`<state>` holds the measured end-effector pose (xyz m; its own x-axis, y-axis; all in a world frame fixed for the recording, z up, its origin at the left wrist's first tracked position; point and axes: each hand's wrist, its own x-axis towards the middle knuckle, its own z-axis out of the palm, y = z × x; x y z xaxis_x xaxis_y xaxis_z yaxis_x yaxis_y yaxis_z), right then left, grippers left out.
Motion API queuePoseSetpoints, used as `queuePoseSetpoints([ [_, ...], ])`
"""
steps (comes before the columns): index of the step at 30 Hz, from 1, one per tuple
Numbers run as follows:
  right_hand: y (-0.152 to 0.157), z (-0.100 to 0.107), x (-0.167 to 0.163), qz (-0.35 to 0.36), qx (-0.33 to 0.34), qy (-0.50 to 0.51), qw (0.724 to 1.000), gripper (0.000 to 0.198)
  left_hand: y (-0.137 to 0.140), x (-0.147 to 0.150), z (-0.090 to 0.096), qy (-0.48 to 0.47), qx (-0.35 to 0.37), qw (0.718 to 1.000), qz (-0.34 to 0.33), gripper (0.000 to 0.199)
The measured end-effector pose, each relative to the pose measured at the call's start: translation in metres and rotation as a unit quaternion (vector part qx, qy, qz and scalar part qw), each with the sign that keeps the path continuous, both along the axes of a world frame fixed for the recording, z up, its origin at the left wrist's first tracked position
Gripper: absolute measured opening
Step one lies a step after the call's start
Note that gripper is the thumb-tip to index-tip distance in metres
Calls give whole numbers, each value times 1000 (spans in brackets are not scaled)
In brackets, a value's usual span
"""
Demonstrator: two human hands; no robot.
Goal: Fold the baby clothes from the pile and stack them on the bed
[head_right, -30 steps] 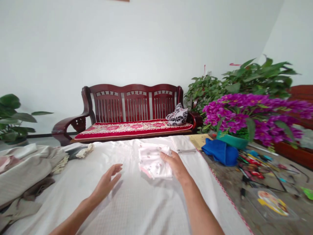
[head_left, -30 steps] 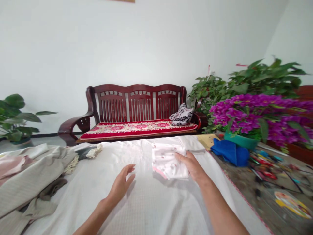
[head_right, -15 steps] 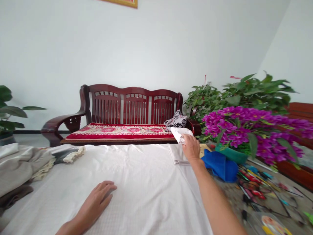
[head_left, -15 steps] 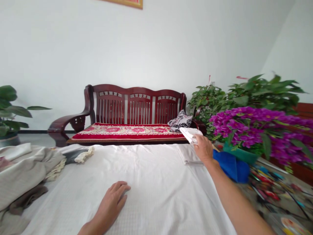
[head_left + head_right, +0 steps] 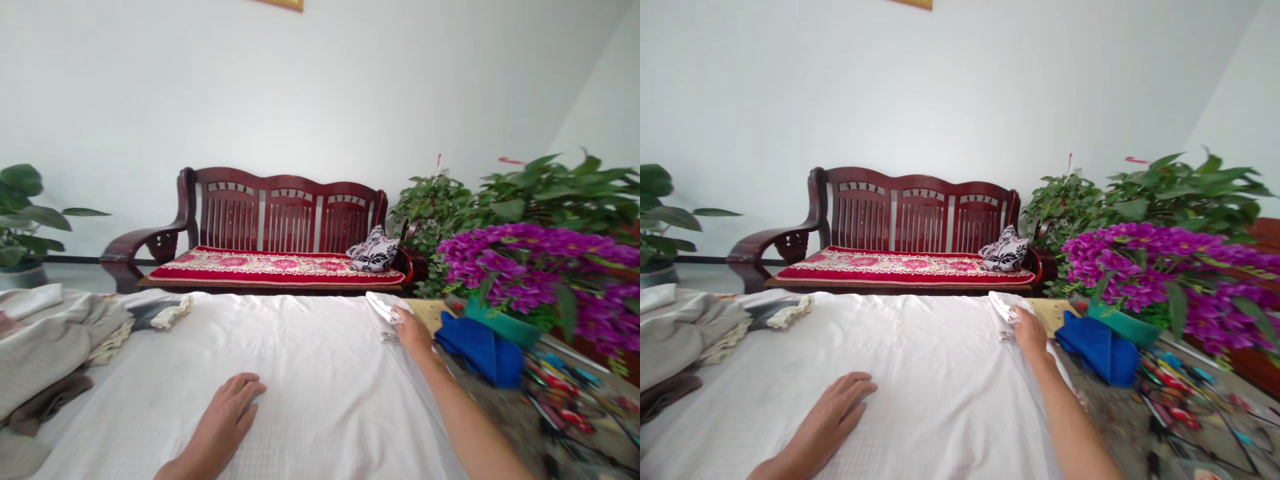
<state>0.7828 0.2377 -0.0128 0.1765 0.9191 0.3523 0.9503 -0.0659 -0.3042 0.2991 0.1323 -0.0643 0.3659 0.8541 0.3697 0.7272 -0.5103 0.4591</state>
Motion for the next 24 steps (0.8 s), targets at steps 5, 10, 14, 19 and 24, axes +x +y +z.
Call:
queuePoseSetpoints([
  [5,-8,4,-3,26,-28,-36,999,59,-1,1,3,3,-4,1000,-1,29],
  [10,8,42,-8,-8,-71,-37,997,54,-2,2,3,8,-13,1000,2,29],
  [14,40,56,-23,16,-72,-72,995,55,-1,2,0,-2,2,1000,-2,28],
  [19,62,26,-43,-6,-155,-92,984,56,-1,-1,-5,-7,-5,1000,-5,29],
  [24,59,-2,-44,-32,-178,-108,977,58,-2,0,-2,-14,-25,1000,-10,30],
])
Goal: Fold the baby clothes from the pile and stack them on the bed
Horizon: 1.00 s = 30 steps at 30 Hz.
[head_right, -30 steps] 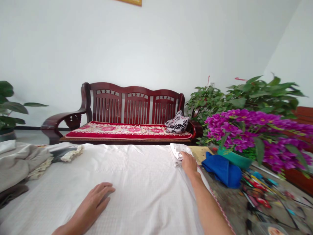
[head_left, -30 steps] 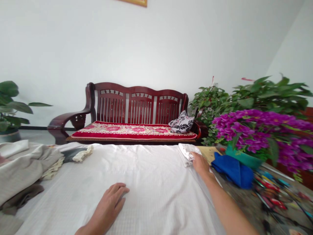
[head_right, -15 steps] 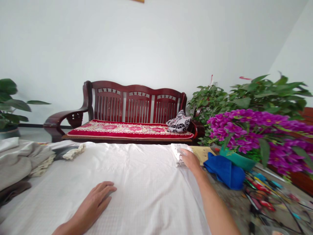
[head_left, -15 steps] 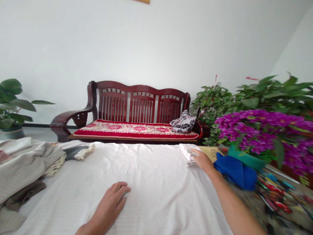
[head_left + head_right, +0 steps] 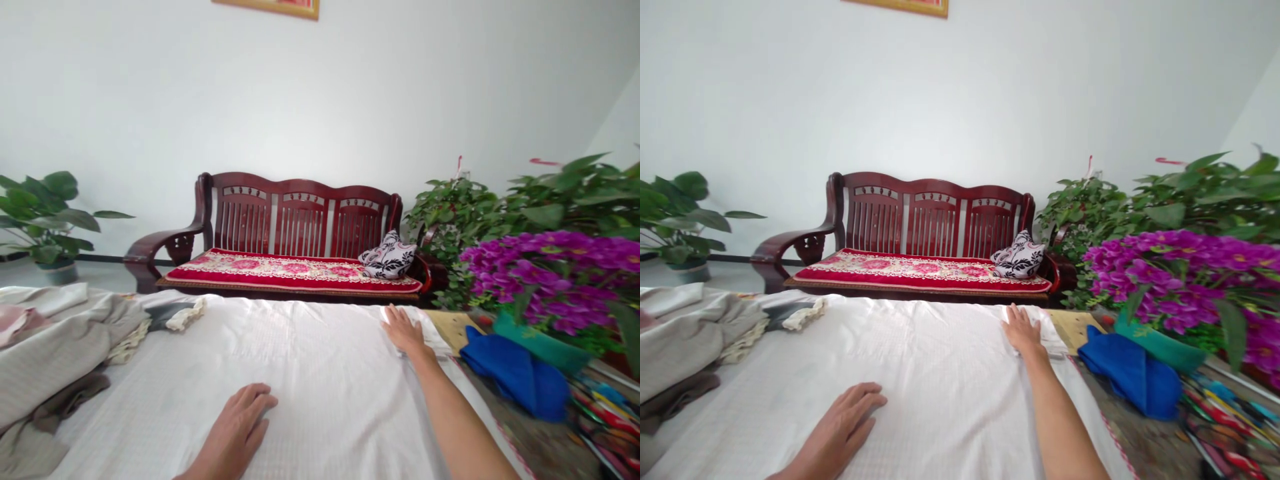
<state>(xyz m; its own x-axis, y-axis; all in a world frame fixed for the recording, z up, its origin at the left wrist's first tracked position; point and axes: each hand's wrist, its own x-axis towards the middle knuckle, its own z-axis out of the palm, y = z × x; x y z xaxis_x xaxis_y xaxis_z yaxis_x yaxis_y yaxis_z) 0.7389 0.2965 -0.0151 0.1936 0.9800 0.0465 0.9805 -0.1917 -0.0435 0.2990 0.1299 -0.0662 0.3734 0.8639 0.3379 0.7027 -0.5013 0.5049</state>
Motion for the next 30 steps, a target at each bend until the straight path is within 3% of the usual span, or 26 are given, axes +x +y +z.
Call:
queuePoseSetpoints([
  [6,6,5,7,-10,0,-14,1000,60,-7,7,11,-17,-14,1000,7,34],
  [9,10,10,0,-3,38,-9,999,59,-8,11,16,-11,-26,999,19,36],
  [10,9,8,-5,0,83,-11,996,58,-8,12,17,-11,-30,999,21,36],
  [12,3,-4,-23,61,158,20,985,62,-7,12,17,-13,-37,999,21,37],
  [14,-11,-26,-50,123,177,101,971,66,-5,12,16,-17,-36,999,18,38],
  [17,-43,-67,-99,180,127,222,950,61,-3,11,12,-28,-28,999,14,36],
  [20,-80,-95,-143,181,98,217,954,62,0,10,5,-45,-27,999,5,33],
  [26,-119,-103,-177,218,201,138,945,59,7,-6,-2,-164,-41,983,79,34],
  [30,-115,-101,-173,227,206,155,939,56,11,-50,19,-190,22,972,136,32],
])
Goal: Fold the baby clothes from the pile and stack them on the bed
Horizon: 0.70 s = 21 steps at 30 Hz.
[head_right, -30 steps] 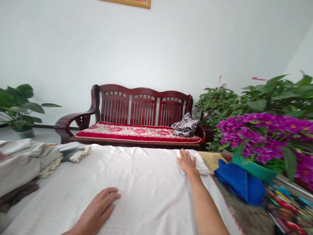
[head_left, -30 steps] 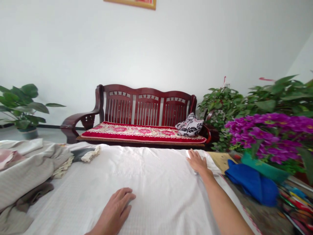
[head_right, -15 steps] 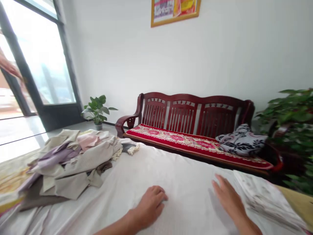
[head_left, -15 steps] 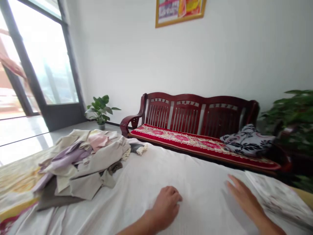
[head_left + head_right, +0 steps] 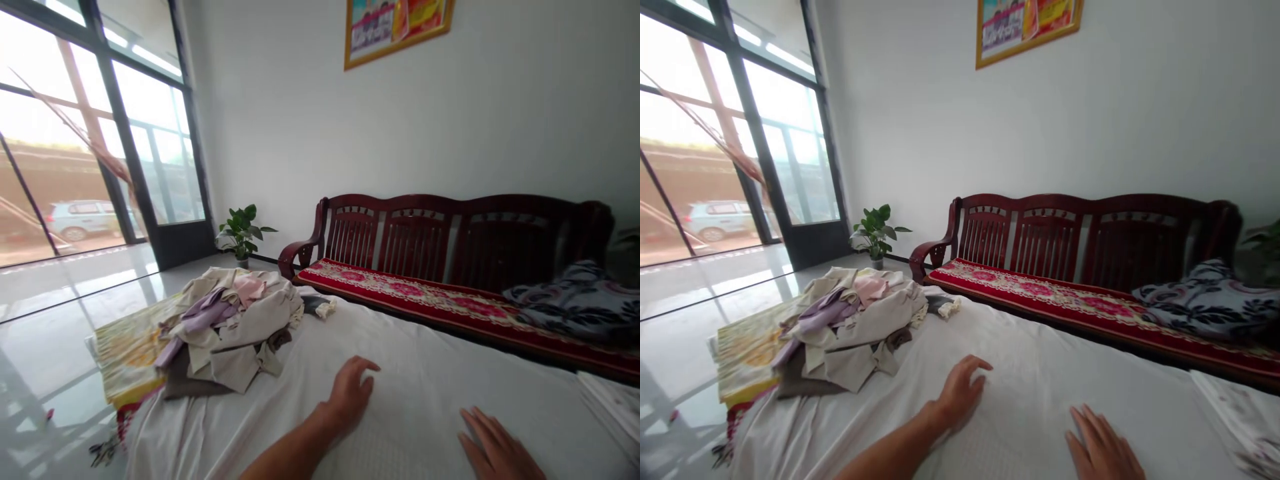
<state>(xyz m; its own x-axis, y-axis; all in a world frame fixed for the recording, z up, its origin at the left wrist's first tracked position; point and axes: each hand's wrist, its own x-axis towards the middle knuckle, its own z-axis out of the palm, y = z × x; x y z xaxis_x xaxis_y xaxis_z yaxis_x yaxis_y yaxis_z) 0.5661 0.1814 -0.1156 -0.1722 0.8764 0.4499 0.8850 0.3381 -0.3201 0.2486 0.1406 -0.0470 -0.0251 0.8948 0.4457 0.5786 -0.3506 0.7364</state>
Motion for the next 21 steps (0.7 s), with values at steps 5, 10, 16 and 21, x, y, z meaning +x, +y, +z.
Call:
queuePoseSetpoints([
  [5,7,-2,7,26,8,-2,1000,58,-6,-94,48,49,119,974,185,29],
  [10,8,-4,9,34,28,-21,999,60,-19,-195,99,162,138,868,449,34],
  [16,7,-3,8,34,44,-19,998,60,-18,-285,142,189,23,780,597,55],
  [21,7,-6,8,22,29,-23,999,59,-16,-317,138,142,-76,791,590,37],
])
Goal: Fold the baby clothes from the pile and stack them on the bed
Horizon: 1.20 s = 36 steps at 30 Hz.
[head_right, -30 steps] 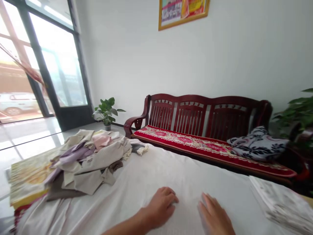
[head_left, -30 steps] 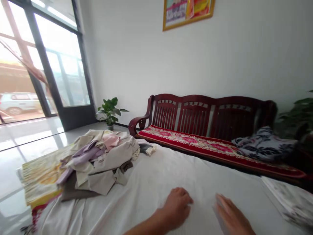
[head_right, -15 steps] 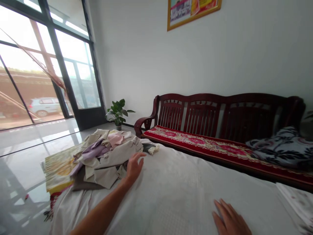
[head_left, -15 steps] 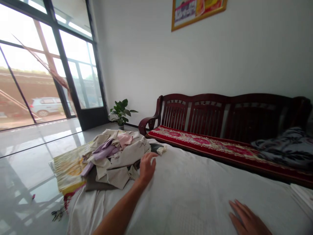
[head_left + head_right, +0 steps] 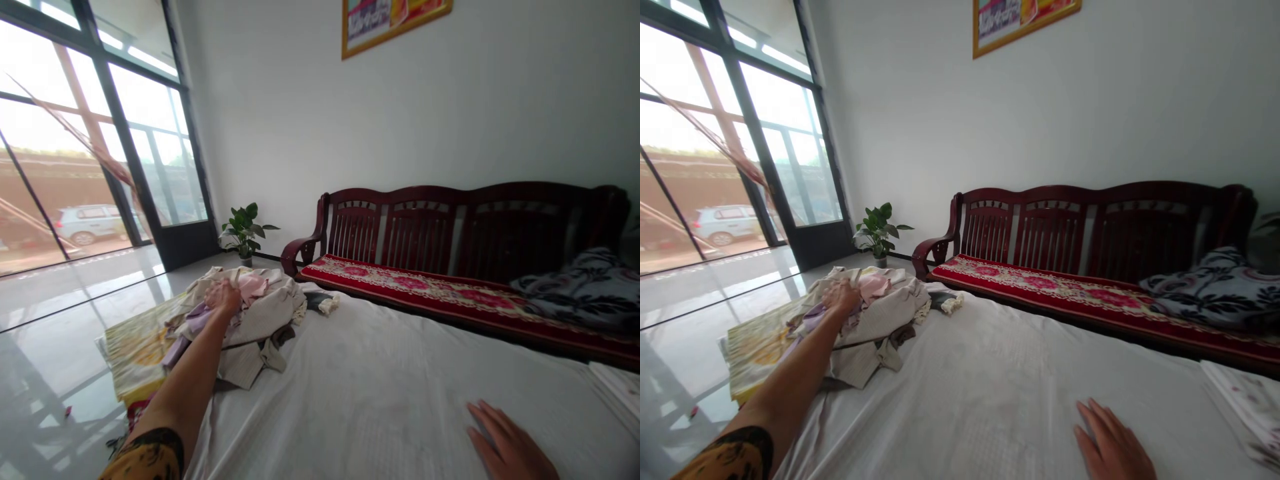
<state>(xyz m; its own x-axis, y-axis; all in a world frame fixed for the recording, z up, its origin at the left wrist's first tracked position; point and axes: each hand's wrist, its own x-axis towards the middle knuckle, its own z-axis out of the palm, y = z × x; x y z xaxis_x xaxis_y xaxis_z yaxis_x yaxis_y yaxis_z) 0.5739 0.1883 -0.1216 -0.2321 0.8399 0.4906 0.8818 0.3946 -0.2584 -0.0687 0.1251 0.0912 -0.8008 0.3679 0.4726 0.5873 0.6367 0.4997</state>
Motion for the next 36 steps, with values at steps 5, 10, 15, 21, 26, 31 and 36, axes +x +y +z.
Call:
queuePoseSetpoints([
  [5,-5,5,-4,-5,4,-14,1000,59,2,-6,3,-16,48,999,-10,18],
  [10,-10,13,-8,-11,-1,-23,1000,60,9,4,24,21,142,989,-22,17],
  [15,-11,14,-8,-12,-9,-30,999,61,25,51,48,72,288,942,-158,10],
  [21,-10,9,-6,-13,0,-29,999,59,36,160,21,53,269,816,-510,15],
  [26,-12,11,-8,-18,-3,-27,999,57,22,200,-53,-6,-64,758,-649,15],
  [31,-14,13,-8,-14,-7,-25,1000,57,0,182,-56,-3,-72,805,-589,27],
  [36,-15,13,-8,-13,-14,-31,999,58,-9,133,-8,150,47,968,-193,58],
])
